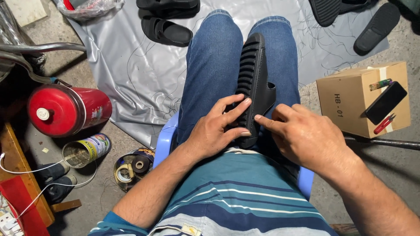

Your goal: Hand-sewing the upper strap of a sandal to its sole using a needle and thread.

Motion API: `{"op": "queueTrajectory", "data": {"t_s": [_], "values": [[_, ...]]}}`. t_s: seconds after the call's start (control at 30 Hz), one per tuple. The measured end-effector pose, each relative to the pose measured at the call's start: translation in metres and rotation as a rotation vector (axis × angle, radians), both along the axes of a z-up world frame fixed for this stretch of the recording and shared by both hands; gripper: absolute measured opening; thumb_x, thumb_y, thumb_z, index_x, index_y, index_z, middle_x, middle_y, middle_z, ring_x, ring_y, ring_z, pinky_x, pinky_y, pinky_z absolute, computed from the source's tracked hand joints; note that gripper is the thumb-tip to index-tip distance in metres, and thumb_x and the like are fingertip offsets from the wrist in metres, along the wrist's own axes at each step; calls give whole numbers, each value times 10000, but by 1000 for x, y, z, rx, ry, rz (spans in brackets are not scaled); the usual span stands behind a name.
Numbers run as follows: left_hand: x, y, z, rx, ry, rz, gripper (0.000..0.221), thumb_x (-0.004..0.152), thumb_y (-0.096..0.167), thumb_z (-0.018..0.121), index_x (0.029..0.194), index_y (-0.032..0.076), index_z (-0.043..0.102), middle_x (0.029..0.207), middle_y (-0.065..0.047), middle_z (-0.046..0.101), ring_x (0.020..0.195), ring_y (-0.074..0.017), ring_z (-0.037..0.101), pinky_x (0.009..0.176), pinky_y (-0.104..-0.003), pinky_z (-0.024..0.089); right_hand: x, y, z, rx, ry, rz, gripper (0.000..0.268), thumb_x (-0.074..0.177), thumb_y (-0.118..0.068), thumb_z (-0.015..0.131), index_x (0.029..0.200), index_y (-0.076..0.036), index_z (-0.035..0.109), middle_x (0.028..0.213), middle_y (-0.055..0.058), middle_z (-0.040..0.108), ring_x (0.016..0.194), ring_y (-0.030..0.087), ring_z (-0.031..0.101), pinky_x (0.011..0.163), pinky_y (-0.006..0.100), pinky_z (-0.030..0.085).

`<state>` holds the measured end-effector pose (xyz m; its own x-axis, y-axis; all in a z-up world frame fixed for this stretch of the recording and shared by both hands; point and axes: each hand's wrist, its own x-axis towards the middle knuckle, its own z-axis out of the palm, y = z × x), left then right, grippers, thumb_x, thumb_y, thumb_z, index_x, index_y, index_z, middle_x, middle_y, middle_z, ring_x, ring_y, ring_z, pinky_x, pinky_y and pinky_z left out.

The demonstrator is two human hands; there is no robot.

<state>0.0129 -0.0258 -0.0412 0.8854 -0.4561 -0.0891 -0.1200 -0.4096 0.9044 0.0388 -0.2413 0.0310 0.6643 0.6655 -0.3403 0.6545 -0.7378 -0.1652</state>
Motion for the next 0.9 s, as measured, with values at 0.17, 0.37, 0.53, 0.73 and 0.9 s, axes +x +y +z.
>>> {"op": "queueTrajectory", "data": {"t_s": [0.17,0.37,0.53,0.73,0.9], "values": [[2,1,-3,55,53,20,607,791,393,650,1321,366,355,1404,7,363,1209,-272,481,837,-437,493,4,-8,-19,181,26,-112,375,762,-251,595,1130,-324,594,855,-15,529,752,219,564,473,387,479],[2,1,-8,-7,43,55,592,788,383,665,1302,381,371,1397,-6,384,1252,-211,454,851,-415,504,11,-6,-29,575,99,-101,263,792,-82,597,1042,-151,641,787,10,568,654,160,556,565,282,446],[6,-5,-7,41,57,84,590,770,403,669,1285,405,380,1392,32,389,1232,-170,478,785,-391,523,11,1,-33,554,66,-149,199,788,-112,612,986,-116,628,774,17,578,660,172,563,564,288,456],[0,1,6,-27,86,118,623,765,364,677,1306,346,370,1356,8,411,990,-127,604,747,-292,542,1,3,-27,467,-86,-113,201,820,-169,613,1020,-146,614,826,18,586,718,178,587,551,290,474],[-12,23,7,-89,-98,187,172,860,207,600,1014,139,634,885,-45,631,801,-167,622,751,-254,477,-10,-8,-28,392,-106,-126,319,805,-191,623,1122,-222,606,931,-27,590,765,165,580,558,313,485]]}}
